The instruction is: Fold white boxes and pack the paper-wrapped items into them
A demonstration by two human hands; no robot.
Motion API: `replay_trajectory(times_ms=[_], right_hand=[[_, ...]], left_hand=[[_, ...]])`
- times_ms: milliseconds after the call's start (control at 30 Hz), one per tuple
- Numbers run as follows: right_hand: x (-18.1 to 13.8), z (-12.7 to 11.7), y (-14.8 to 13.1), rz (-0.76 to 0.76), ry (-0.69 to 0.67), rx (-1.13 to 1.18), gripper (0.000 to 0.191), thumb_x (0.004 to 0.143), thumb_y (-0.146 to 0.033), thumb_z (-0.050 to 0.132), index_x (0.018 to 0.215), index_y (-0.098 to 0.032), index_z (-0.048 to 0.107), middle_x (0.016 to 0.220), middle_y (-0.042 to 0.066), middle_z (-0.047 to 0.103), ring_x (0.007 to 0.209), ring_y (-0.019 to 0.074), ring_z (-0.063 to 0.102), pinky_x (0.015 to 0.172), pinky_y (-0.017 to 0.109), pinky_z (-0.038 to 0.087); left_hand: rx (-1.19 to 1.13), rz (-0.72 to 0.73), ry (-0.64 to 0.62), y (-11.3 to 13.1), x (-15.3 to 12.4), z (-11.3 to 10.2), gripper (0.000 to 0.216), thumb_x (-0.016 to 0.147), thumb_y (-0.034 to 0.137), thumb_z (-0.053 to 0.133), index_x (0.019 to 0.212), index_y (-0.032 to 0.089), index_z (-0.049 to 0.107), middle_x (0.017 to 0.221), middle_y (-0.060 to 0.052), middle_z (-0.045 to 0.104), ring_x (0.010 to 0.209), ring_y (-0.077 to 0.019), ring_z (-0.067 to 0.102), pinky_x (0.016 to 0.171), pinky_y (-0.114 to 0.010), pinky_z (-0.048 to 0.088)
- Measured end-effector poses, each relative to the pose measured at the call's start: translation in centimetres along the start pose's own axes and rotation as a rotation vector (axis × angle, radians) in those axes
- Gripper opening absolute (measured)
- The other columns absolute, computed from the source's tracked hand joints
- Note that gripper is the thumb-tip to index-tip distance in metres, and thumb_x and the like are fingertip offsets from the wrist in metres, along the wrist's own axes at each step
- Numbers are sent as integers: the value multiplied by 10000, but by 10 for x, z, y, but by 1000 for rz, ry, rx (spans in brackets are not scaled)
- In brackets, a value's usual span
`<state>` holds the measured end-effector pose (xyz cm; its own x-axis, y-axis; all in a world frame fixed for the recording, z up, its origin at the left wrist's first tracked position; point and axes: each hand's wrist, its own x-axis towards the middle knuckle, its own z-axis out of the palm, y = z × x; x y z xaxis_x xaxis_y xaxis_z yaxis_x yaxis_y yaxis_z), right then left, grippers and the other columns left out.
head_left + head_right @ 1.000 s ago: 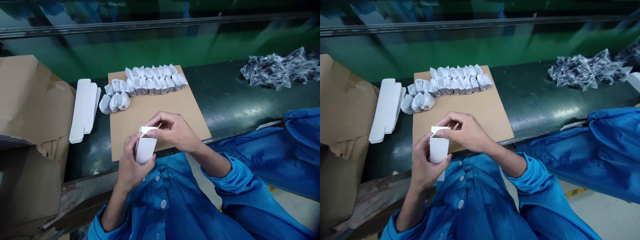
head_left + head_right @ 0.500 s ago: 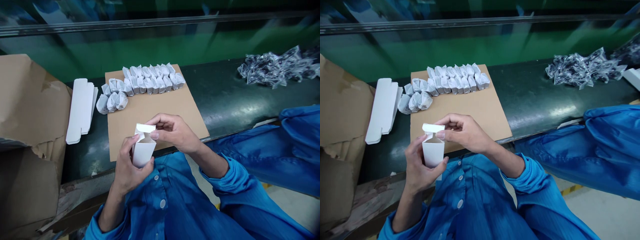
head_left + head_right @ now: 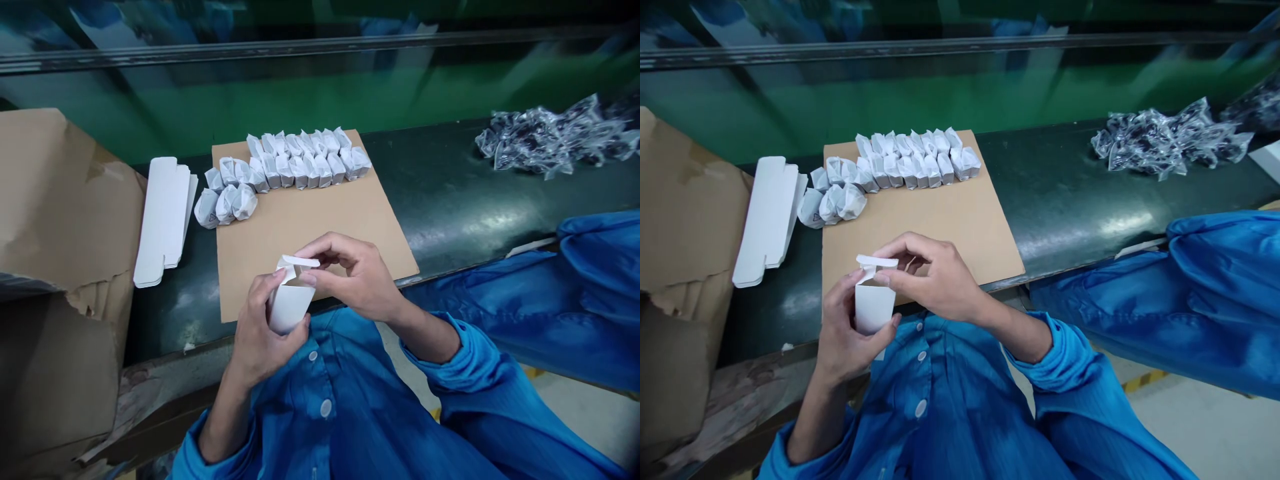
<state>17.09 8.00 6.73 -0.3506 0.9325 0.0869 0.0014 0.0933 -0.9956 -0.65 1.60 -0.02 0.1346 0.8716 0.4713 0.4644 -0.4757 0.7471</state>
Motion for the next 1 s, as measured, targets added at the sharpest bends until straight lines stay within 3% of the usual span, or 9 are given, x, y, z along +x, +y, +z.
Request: replay_trajectory(times_ms=[100, 233, 333, 433, 567, 800, 900, 1000], right_hand=[[-1, -2, 2, 39, -14, 104, 192, 832, -338, 742, 898, -158, 726, 887, 35, 745, 831, 151, 687, 735, 269, 549], [-3, 0, 4, 40, -9, 24, 129, 817, -267, 756, 876, -157, 721, 900, 37, 741, 865, 164, 693, 762, 287, 557], [-4, 4, 5, -83, 38, -95, 39, 829, -191, 732, 859, -170, 720, 902, 29, 738, 886, 156, 692, 783, 283, 556], [-5, 6, 8, -187, 93, -150, 13, 828, -177, 733, 831, -181, 721, 882, 24, 737, 888, 155, 693, 794, 287, 560], [-6, 6, 11, -107, 73, -67, 9, 822, -178, 738, 819, -186, 734, 920, 27, 744, 905, 157, 701, 793, 286, 566], [-14, 13, 20, -106, 72, 40, 49, 858, -209, 713, 893, -195, 744, 1035, 51, 755, 1034, 171, 698, 936, 344, 550], [-17, 16, 29, -203, 38, 4, 139, 871, -223, 703, 1009, -211, 720, 1143, 60, 738, 1122, 181, 670, 1000, 385, 526], [-16, 19, 37, -373, 88, -173, 168, 882, -192, 662, 1047, -209, 688, 1123, 77, 738, 1084, 186, 669, 958, 396, 539]], left_hand=[[19, -1, -15, 0, 0, 1, 831, 756, 158, 731, 1467, 287, 320, 1208, -70, 561, 1093, -201, 609, 853, -315, 546], [79, -50, 9, 0, -4, 7, 846, 765, 208, 731, 1486, 277, 294, 1271, -97, 562, 1146, -235, 617, 891, -364, 559], [131, -122, 55, 2, -7, 11, 929, 770, 272, 734, 1536, 267, 207, 1389, -142, 520, 1227, -279, 595, 944, -413, 552], [212, -153, 8, 5, -5, 10, 962, 784, 277, 712, 1565, 272, 152, 1440, -154, 504, 1244, -295, 588, 940, -411, 554], [278, -104, -89, 11, 0, 7, 969, 824, 261, 656, 1586, 245, 58, 1337, -161, 570, 1123, -279, 638, 835, -379, 576], [333, -169, -52, 17, -4, 11, 981, 858, 307, 616, 1584, 192, -33, 1221, -187, 577, 1008, -298, 641, 709, -389, 567], [339, -206, -56, 17, -4, 8, 971, 866, 335, 612, 1584, 184, -25, 1238, -194, 572, 997, -296, 641, 720, -399, 566], [303, -205, -98, 15, -4, 6, 936, 878, 314, 589, 1583, 174, -9, 1293, -205, 554, 1067, -297, 634, 789, -417, 574]])
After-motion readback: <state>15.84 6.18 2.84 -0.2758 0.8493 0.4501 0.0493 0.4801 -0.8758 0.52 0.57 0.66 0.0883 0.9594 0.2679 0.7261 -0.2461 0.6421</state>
